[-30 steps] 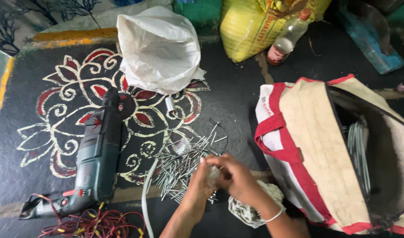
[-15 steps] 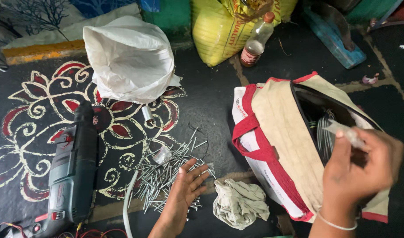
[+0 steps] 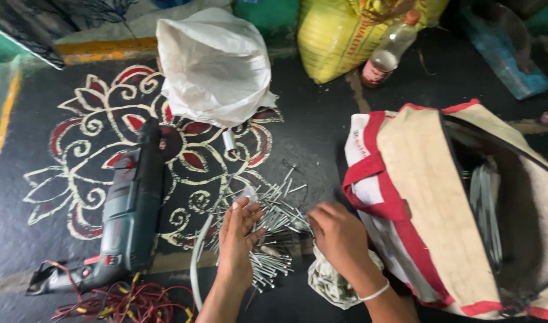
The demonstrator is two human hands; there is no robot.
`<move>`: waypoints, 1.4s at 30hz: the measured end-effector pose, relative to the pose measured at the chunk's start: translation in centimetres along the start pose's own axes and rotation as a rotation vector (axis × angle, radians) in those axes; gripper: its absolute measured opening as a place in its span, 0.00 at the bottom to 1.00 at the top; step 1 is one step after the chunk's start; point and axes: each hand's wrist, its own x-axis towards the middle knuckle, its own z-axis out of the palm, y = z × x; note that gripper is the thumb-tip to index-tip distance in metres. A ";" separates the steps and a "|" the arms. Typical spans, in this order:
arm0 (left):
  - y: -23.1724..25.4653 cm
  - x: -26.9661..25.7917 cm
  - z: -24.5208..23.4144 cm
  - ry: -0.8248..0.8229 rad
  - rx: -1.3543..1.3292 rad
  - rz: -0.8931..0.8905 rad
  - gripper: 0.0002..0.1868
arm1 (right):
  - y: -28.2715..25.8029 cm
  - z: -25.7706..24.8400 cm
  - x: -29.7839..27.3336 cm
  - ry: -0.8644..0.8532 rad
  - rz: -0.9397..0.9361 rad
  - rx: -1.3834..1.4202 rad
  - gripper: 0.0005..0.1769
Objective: The person organizes a pile of metal fasteners on a floor with a decorative pattern. They pick up the fasteners, separate them into groups, and place them into a white plastic bag.
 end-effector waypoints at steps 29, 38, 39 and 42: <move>-3.9 0.1 0.0 -0.495 1.115 0.433 0.45 | 3.2 4.7 0.3 -0.267 0.068 -0.188 0.19; 3.5 0.4 -2.3 -0.024 1.077 0.769 0.25 | -4.1 8.5 -5.2 -0.609 -0.394 0.111 0.23; 3.8 0.2 -2.1 -0.026 1.089 0.739 0.25 | -4.3 8.4 -5.4 -0.575 -0.464 0.065 0.25; 4.2 -0.2 -1.7 -0.034 1.111 0.694 0.25 | -4.3 8.2 -5.1 -0.545 -0.546 -0.055 0.28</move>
